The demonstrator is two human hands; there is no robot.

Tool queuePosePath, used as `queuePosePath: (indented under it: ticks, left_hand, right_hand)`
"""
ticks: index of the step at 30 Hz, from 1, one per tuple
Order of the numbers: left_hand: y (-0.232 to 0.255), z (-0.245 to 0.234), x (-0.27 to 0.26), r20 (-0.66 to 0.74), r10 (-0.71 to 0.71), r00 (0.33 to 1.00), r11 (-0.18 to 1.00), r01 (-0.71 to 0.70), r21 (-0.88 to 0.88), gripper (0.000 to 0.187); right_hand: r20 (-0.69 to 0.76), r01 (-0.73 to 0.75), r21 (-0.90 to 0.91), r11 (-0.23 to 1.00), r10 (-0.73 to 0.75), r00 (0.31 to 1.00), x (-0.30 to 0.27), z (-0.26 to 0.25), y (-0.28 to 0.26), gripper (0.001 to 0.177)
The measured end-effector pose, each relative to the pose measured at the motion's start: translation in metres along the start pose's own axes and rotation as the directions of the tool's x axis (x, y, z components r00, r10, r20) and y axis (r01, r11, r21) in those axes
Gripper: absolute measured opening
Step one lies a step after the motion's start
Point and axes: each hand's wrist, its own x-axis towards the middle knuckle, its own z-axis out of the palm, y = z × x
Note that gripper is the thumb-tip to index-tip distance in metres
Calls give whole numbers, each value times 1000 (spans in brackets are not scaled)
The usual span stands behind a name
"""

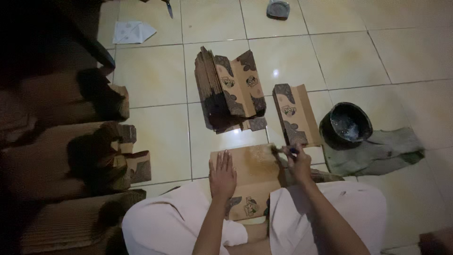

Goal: The person sits on the floor and assembles a stack of flat cardboard boxes. They use a brush to apply adhesive from a bowl onto the flaps of the cardboard, then fold and press the flaps to secure the box structure. The process is repeated for multiple units.

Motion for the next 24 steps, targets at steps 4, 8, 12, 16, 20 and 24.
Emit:
queuePosePath:
  ticks: [4, 8, 12, 16, 20, 24]
  left_hand:
    - [0, -25, -3, 119, 8, 993, 996, 3, -92, 68]
    - [-1, -26, -6, -9, 14, 1000, 993, -15, -119, 66]
    - [-3, -17, -6, -38, 25, 999, 994, -29, -109, 66]
    - [-1, -20, -1, 60, 15, 998, 995, -9, -96, 66]
    - [-1, -20, -6, 65, 17, 998, 993, -9, -121, 65]
    - [-2, -12, -2, 34, 29, 999, 995, -26, -93, 65]
  right_hand:
    - [-1, -63, -64, 996, 63, 998, 18, 5, 6, 25]
    - [-165, -173, 150, 973, 197, 967, 25, -18, 3, 35]
    - [78, -392, 139, 910, 384, 920, 7, -68, -16, 34]
    - [226, -247, 101, 964, 219, 949, -12, -49, -20, 21]
    - [86, -50, -10, 999, 50, 995, -5, -19, -2, 17]
    - [10, -161, 52, 986, 161, 987, 17, -16, -1, 8]
